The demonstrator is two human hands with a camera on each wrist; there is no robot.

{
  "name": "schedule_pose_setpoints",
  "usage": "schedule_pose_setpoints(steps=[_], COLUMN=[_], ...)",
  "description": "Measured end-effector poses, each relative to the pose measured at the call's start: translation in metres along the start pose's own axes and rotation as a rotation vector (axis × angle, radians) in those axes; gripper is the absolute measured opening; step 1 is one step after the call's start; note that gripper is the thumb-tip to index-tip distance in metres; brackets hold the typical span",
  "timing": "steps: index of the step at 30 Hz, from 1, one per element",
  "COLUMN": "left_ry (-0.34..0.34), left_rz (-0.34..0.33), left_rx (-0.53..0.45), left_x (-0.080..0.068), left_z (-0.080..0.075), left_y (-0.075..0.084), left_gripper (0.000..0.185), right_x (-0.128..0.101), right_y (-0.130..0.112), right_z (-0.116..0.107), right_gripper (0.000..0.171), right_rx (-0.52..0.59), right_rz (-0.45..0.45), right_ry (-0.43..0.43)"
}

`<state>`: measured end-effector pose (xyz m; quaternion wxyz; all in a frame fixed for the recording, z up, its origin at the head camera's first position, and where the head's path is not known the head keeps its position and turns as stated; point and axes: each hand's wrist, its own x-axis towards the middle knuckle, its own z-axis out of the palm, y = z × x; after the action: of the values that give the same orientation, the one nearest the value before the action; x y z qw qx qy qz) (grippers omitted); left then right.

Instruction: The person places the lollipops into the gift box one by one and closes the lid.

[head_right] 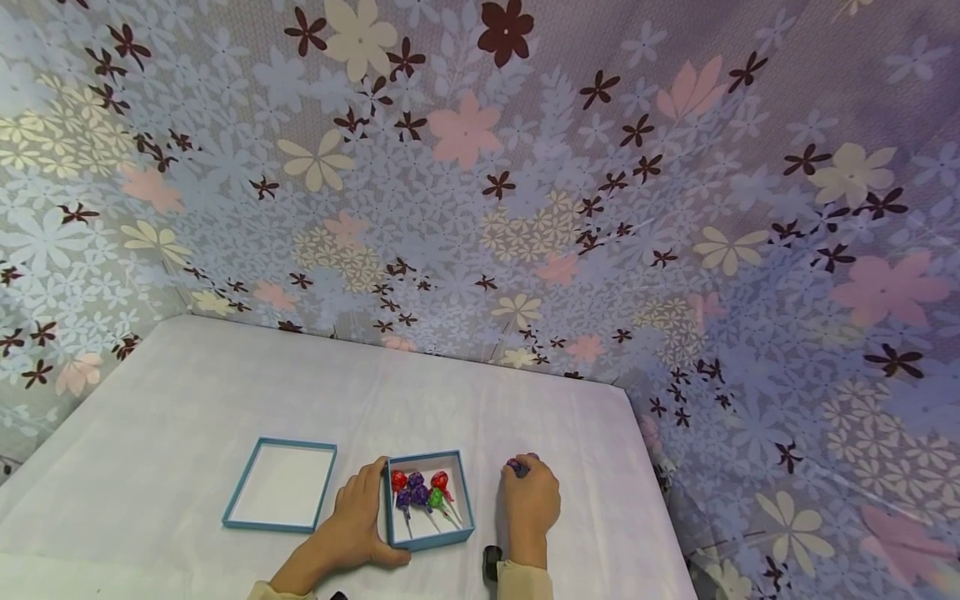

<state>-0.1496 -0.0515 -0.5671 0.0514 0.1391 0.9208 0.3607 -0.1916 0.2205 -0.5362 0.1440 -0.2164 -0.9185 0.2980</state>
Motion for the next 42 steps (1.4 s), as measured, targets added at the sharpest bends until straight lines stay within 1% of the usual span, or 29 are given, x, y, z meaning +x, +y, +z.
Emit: schedule_pose_setpoints(steps=[5, 13, 26, 33, 38, 42], left_ry=[-0.004, -0.01, -0.005, -0.004, 0.013, 0.013], left_rz=[0.003, -0.002, 0.008, 0.01, 0.016, 0.012], left_rx=[0.001, -0.031, -0.032, -0.042, -0.027, -0.023], left_x=[0.0, -0.001, -0.001, -0.001, -0.001, -0.001], left_z=[-0.001, -0.001, 0.001, 0.002, 0.002, 0.002], left_y=[0.001, 0.002, 0.001, 0.0, 0.0, 0.0], left_gripper=[0.148, 0.146, 0.146, 0.147, 0.146, 0.146], right_x=[0.001, 0.001, -0.001, -0.008, -0.013, -0.015], right_y=[0.002, 0.005, 0.005, -0.004, -0.012, -0.015], right_z=[0.0, 0.0, -0.001, -0.001, 0.001, 0.003], right_gripper=[0.02, 0.023, 0.033, 0.034, 0.031, 0.03], right_rx=[-0.011, -0.022, -0.02, 0.006, 0.029, 0.024], right_rz=[0.014, 0.03, 0.043, 0.056, 0.036, 0.02], right_ry=[-0.005, -0.013, -0.017, 0.001, 0.021, 0.039])
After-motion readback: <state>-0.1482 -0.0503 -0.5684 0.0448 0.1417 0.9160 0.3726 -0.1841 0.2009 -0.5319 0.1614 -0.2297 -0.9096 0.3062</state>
